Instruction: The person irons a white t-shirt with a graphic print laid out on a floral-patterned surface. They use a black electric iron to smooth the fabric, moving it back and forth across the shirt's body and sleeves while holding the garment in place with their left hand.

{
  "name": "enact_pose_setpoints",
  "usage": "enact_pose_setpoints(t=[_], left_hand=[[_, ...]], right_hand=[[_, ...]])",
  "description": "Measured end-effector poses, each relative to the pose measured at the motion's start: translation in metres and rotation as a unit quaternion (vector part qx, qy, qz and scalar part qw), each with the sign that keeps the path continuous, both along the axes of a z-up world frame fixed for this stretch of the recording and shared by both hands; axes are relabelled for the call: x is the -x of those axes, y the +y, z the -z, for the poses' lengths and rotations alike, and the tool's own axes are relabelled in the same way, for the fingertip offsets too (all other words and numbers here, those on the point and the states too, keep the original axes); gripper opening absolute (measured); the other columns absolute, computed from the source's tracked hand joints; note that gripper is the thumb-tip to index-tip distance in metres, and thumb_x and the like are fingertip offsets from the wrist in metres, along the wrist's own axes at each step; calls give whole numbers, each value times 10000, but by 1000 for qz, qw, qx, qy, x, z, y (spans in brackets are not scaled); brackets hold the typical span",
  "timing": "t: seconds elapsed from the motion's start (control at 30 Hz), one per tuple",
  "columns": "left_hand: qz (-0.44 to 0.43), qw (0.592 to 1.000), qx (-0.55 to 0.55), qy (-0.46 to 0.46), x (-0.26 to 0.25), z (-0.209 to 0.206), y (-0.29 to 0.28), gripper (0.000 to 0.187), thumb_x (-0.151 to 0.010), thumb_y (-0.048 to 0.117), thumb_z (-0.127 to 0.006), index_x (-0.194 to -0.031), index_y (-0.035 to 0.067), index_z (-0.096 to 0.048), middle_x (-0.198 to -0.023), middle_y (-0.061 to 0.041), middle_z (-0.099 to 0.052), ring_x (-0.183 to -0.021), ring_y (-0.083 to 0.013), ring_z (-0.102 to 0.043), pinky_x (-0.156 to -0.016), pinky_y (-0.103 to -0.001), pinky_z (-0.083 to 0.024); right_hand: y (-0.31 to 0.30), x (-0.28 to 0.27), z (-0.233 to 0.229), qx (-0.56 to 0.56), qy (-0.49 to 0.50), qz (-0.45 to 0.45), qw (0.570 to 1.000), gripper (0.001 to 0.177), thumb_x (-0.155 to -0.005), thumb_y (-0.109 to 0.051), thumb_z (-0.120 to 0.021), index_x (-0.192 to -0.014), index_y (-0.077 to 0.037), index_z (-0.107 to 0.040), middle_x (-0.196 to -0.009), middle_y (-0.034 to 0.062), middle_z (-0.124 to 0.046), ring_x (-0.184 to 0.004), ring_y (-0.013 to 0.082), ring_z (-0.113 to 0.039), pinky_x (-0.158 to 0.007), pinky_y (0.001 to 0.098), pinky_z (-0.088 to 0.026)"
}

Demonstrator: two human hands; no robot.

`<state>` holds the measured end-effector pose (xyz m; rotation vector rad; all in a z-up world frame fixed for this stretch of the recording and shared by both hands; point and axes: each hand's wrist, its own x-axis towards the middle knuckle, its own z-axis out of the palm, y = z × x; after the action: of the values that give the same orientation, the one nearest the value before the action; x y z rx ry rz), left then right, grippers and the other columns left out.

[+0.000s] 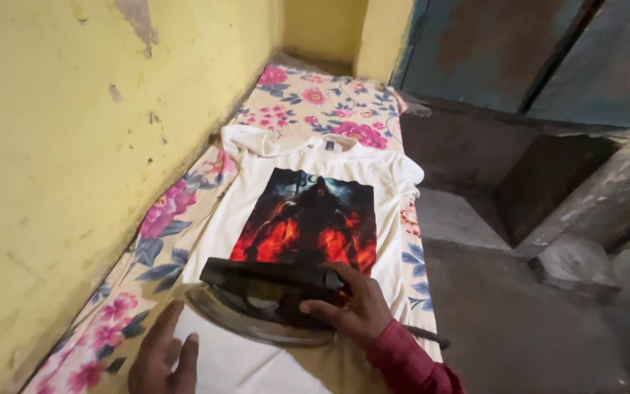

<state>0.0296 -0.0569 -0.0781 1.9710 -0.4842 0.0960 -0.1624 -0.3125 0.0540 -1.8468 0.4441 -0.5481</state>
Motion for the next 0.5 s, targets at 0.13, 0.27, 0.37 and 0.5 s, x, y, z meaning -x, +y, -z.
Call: enact_pose_setpoints(t=[0.13, 0.27, 0.37, 0.5], left_hand=[[27, 995, 97, -21, -42, -17, -2, 427, -878, 102, -772, -1291, 4, -727, -1122, -158, -721, -1020, -208, -655, -845, -334, -542], [15, 968, 247, 35, -61, -50, -33, 393, -933, 115, -746, -1297, -16, -674, -984, -41, -738, -828, -85, -650, -755, -243, -538], [93, 972, 194, 92, -64, -62, -48, 383, -869, 80, -741, -1237, -22, -706, -908, -43, -754, -781, -62, -659, -716, -203, -512], [42, 979, 187, 71, -62, -63, -49, 300, -923, 80, -722, -1203, -18, -762, -835, -26, -698, -697, -49, -567, -626, -210, -438]], right_hand=[[-2, 0, -3, 48, -7, 12, 999, 663, -680, -246, -948, -1236, -25, -662, -977, 101, -786, -876, 138, -745, -760, 298, -605], [-3, -1, -7, 5, 26, 6, 1000, 667, -674, -278, -934, -1233, -48, -652, -936, 77, -786, -832, 124, -748, -726, 284, -605], [-5, 0, -6, 39, 21, 6, 999, 621, -690, -278, -932, -1206, -46, -677, -900, 66, -785, -781, 132, -741, -690, 287, -593], [-2, -5, -2, 72, -12, 20, 997, 578, -707, -246, -937, -1183, -39, -682, -880, 66, -773, -776, 132, -716, -692, 288, -586]])
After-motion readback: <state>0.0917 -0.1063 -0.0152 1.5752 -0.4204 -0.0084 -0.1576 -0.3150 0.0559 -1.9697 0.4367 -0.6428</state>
